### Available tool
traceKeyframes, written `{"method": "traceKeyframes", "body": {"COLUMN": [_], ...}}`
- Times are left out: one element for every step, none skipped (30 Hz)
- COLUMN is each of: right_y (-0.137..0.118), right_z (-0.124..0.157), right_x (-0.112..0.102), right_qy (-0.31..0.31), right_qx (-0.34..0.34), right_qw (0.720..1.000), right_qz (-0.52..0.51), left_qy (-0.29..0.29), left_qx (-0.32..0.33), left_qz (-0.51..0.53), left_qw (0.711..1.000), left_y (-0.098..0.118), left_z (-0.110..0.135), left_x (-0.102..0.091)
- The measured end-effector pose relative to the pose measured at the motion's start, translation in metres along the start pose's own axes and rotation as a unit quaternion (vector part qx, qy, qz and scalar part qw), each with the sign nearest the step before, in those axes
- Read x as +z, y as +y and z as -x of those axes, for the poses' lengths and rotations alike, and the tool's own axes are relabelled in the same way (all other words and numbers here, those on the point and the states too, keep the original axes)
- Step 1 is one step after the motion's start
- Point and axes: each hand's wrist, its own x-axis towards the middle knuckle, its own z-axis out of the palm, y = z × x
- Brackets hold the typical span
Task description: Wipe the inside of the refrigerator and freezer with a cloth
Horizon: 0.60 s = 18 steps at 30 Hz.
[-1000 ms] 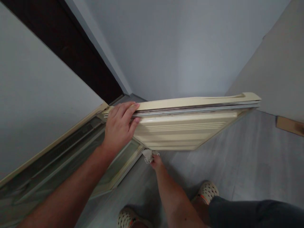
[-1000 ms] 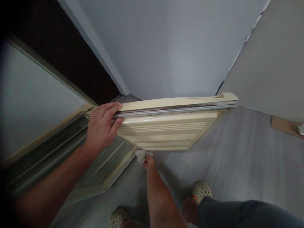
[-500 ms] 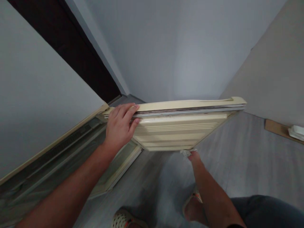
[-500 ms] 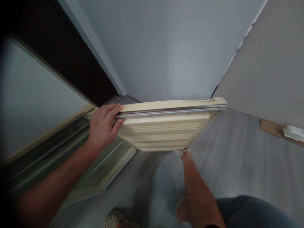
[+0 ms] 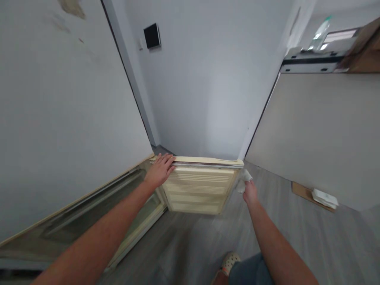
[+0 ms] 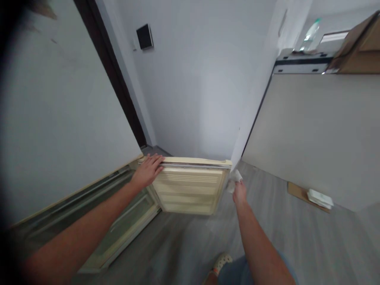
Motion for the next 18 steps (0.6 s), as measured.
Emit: {"method": "traceKeyframes", "body": {"right_y": [-0.008, -0.017, -0.025, -0.034, -0.041, -0.048, -0.054, -0.059, -0.062, -0.064, -0.065, -0.066, -0.065, -0.063, -0.061, -0.058, -0.054, -0.05], "right_z": [0.01, 0.02, 0.03, 0.04, 0.049, 0.058, 0.065, 0.072, 0.078, 0.084, 0.09, 0.096, 0.102, 0.11, 0.118, 0.128, 0.139, 0.151], "right_x": [0.003, 0.006, 0.006, 0.006, 0.004, 0.0, -0.005, -0.012, -0.019, -0.027, -0.036, -0.045, -0.053, -0.062, -0.071, -0.079, -0.086, -0.092], "right_qy": [-0.021, -0.045, -0.067, -0.086, -0.102, -0.113, -0.122, -0.128, -0.132, -0.136, -0.143, -0.151, -0.161, -0.173, -0.184, -0.193, -0.198, -0.206], "right_qx": [-0.01, -0.026, -0.046, -0.064, -0.076, -0.085, -0.09, -0.093, -0.096, -0.1, -0.105, -0.109, -0.112, -0.113, -0.112, -0.109, -0.11, -0.108], "right_qw": [1.0, 0.999, 0.997, 0.994, 0.991, 0.988, 0.985, 0.983, 0.98, 0.976, 0.972, 0.968, 0.963, 0.958, 0.954, 0.95, 0.946, 0.942], "right_qz": [0.003, 0.008, 0.018, 0.031, 0.046, 0.062, 0.079, 0.097, 0.117, 0.136, 0.155, 0.171, 0.186, 0.199, 0.21, 0.22, 0.231, 0.241], "left_qy": [-0.004, -0.004, 0.0, 0.007, 0.01, 0.007, -0.008, -0.039, -0.073, -0.108, -0.138, -0.165, -0.178, -0.19, -0.191, -0.184, -0.178, -0.173], "left_qx": [-0.006, -0.016, -0.029, -0.045, -0.064, -0.081, -0.101, -0.119, -0.14, -0.167, -0.2, -0.231, -0.268, -0.296, -0.318, -0.333, -0.34, -0.338], "left_qz": [-0.011, -0.021, -0.026, -0.025, -0.015, 0.004, 0.032, 0.067, 0.104, 0.142, 0.182, 0.227, 0.265, 0.301, 0.331, 0.359, 0.385, 0.413], "left_qw": [1.0, 1.0, 0.999, 0.999, 0.998, 0.997, 0.994, 0.99, 0.982, 0.97, 0.953, 0.932, 0.909, 0.886, 0.868, 0.853, 0.839, 0.828], "left_y": [0.007, 0.015, 0.026, 0.038, 0.051, 0.065, 0.079, 0.093, 0.106, 0.118, 0.129, 0.14, 0.15, 0.16, 0.169, 0.178, 0.188, 0.197], "left_z": [0.003, 0.008, 0.017, 0.03, 0.049, 0.072, 0.1, 0.132, 0.168, 0.206, 0.243, 0.28, 0.314, 0.344, 0.369, 0.389, 0.404, 0.414], "left_x": [-0.006, -0.012, -0.017, -0.022, -0.024, -0.024, -0.023, -0.019, -0.013, -0.006, 0.002, 0.01, 0.018, 0.025, 0.031, 0.035, 0.038, 0.04]}}
